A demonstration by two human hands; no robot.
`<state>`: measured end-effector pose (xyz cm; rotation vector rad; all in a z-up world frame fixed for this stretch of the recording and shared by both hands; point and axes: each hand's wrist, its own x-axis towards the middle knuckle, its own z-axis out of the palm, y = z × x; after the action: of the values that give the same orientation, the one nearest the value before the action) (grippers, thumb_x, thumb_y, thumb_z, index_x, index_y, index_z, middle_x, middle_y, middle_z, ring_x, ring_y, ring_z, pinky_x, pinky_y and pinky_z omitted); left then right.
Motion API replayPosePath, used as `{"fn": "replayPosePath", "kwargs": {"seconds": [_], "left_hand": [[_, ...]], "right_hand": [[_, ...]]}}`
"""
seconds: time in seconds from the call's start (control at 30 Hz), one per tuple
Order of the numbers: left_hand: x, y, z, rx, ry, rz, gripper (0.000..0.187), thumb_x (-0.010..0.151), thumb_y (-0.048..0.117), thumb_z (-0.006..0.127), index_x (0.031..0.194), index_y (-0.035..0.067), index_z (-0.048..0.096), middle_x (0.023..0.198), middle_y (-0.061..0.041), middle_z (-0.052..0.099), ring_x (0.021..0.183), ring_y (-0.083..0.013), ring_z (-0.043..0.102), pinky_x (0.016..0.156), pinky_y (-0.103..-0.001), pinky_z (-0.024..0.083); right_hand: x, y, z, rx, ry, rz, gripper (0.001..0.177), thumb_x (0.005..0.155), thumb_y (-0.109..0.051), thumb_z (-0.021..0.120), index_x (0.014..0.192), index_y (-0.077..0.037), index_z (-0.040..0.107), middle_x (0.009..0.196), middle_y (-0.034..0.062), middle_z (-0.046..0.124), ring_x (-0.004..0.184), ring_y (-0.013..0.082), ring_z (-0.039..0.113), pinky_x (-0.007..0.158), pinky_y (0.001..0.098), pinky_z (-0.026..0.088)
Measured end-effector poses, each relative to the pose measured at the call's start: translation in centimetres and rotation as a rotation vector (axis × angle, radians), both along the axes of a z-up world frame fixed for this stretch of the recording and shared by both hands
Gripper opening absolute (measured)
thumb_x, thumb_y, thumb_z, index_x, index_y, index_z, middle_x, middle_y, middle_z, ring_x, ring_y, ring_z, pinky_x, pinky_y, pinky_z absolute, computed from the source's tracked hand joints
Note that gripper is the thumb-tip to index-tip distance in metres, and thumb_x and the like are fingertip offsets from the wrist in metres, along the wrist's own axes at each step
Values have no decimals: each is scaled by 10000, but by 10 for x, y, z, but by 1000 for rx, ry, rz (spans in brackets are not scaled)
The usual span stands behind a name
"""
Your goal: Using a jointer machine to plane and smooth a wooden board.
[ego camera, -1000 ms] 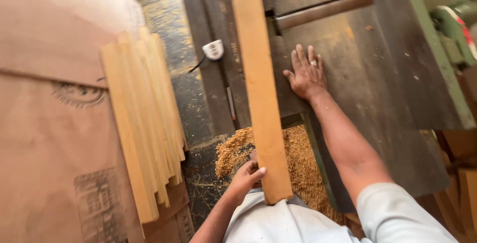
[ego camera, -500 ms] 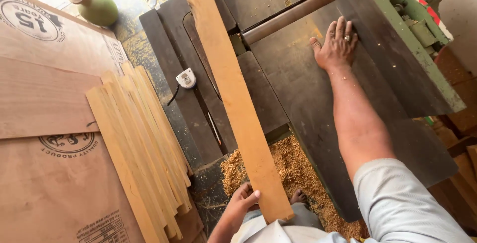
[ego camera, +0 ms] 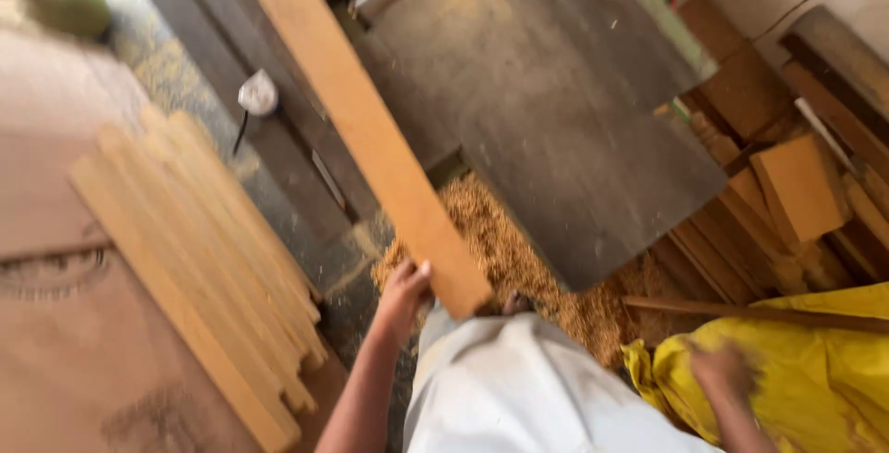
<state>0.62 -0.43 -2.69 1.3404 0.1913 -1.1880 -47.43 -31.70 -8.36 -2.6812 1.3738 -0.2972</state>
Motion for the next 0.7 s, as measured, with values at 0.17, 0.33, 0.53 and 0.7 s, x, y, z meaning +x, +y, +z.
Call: {"fn": "replayPosePath", "kwargs": {"seconds": [0.17, 0.33, 0.53, 0.7], "left_hand": [[-25, -1, -18, -87, 7, 132, 518, 1056, 480, 485, 1241, 16, 624, 1031, -103, 674, 863, -210, 629, 802, -390, 539], [-46, -16, -14, -86, 36, 270, 713, 1036, 631, 318, 1242, 27, 637, 1044, -117, 699, 892, -225, 653, 850, -436, 544], [-67, -25, -40, 2, -146, 320, 574, 1043, 514, 459, 1303, 21, 594, 1177, -174, 690, 1028, -240, 678, 900, -421, 547], [-91, -32, -6, -117, -202, 266, 477, 999, 391, 613, 1243, -17, 580, 1118, -180, 708, 978, -257, 708, 848, -394, 597]], "right_hand": [[86, -33, 40, 74, 1, -88, 584, 1008, -384, 721, 1423, 7, 593, 1608, 279, 453, 1486, 507, 371, 1183, 668, 311], [283, 5, 124, -19, -114, 386, 407, 955, -268, 797, 1217, -16, 616, 1397, 257, 541, 1410, 414, 464, 1174, 586, 395], [321, 83, 75, 1017, -306, 845, 647, 1053, -426, 509, 1565, -40, 425, 1591, 217, 463, 1344, 296, 510, 1058, 383, 469], [298, 119, 69, 1826, -430, 20, 854, 867, -516, 648, 1516, -24, 393, 1333, 224, 594, 1189, 341, 595, 951, 475, 544]]}}
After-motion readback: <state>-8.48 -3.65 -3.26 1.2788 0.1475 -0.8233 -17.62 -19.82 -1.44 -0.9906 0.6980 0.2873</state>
